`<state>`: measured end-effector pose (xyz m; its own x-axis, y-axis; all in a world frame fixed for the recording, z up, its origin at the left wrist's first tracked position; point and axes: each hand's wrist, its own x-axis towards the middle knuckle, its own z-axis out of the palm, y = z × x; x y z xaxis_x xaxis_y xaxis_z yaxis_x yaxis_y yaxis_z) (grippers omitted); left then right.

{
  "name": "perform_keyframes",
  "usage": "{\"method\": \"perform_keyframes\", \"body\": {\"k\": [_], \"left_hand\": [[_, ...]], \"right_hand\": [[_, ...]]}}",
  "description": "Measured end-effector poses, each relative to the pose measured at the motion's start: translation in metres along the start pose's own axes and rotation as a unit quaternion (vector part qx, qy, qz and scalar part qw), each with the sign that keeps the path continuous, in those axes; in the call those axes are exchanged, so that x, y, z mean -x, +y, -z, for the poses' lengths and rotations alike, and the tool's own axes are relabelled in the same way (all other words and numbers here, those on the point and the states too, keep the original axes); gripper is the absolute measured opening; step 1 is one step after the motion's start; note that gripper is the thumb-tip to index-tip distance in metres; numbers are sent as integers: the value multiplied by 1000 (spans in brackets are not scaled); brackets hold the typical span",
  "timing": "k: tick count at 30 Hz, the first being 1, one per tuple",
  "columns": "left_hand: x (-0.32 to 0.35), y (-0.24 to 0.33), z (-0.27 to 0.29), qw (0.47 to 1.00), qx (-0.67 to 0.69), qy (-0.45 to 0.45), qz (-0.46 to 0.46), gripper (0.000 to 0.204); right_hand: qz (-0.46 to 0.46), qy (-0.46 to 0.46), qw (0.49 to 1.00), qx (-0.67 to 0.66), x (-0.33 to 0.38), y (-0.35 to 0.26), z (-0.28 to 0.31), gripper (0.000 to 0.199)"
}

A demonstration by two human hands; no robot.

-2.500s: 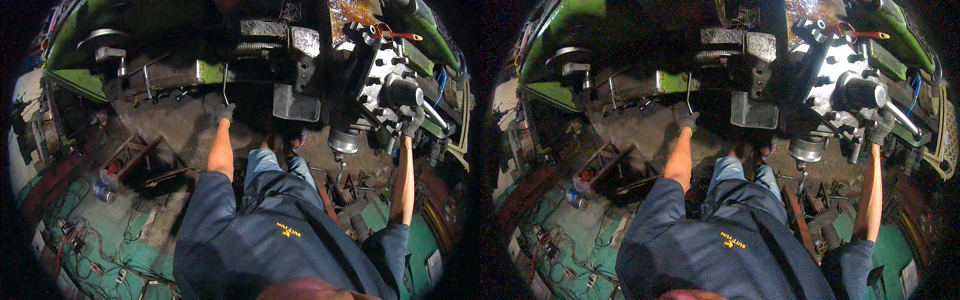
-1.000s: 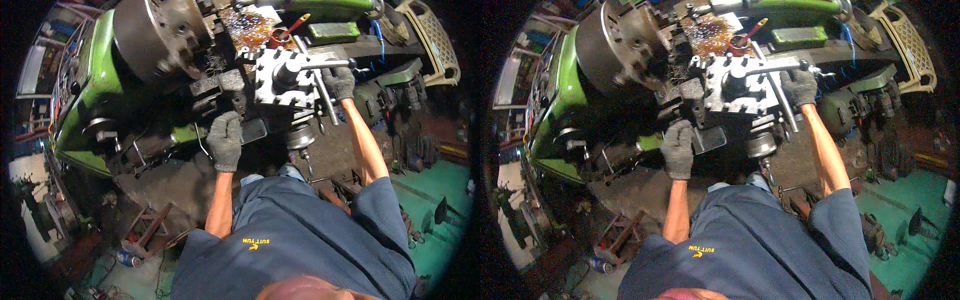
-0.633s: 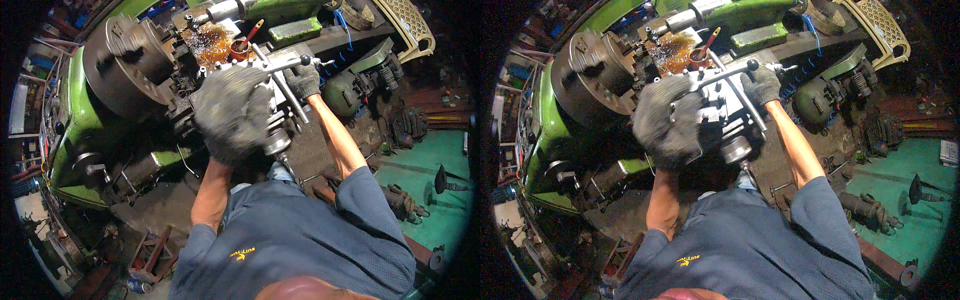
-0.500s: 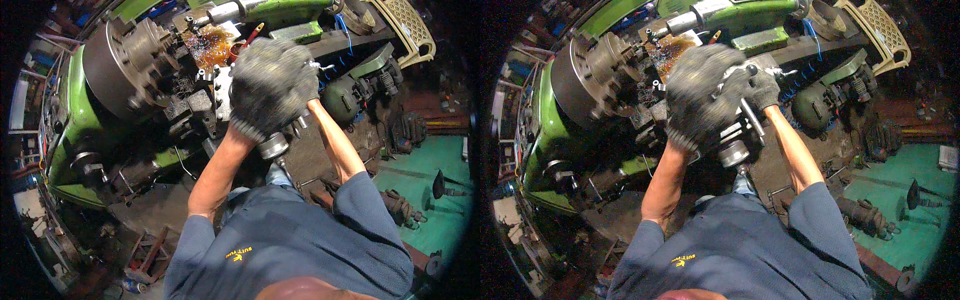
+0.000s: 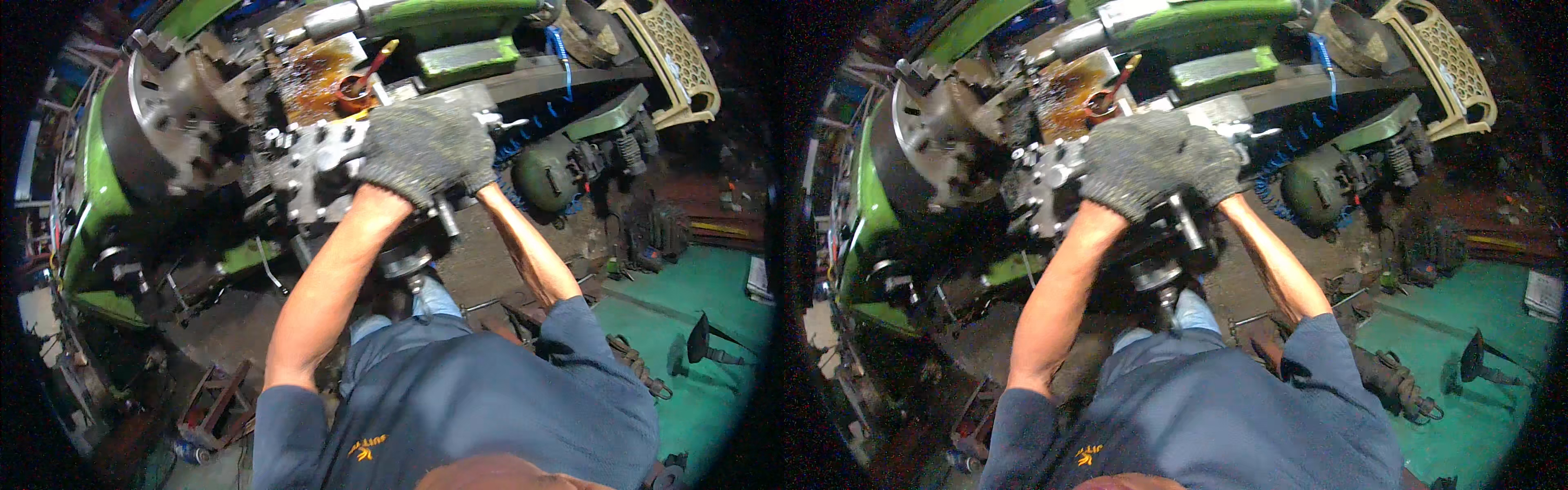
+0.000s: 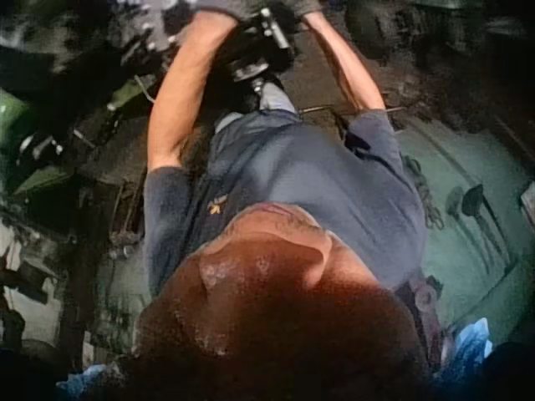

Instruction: The person operates a green metal lathe, using both hands to manipulate the cross-slide and longitudinal feed handles while the chuck rotates. They repeatedly engage and disengage the cutting tool, adjust the tool post, and apply cutting fluid from a brush to the workpiece and tool interface.

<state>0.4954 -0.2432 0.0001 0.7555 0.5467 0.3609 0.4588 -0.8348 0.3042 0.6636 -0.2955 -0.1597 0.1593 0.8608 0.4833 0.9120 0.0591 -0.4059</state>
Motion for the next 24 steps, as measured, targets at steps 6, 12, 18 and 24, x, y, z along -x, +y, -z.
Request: {"method": "perform_keyframes", "body": {"k": [6,12,18,24], "left_hand": [[-1,11,-3,996,-45,43,56,39],[-7,19,-1,995,-56,53,67,32],[-8,20,-4,991,-53,77,99,27],[-8,17,-5,987,-51,58,140,37]], "right_hand": [[-182,-72,940,-279,-39,35,52,20],[-183,82,963,-180,-115,195,89,30],[-125,249,953,118,-210,338,123,52],[-207,130,969,48,-282,387,130,72]]}}
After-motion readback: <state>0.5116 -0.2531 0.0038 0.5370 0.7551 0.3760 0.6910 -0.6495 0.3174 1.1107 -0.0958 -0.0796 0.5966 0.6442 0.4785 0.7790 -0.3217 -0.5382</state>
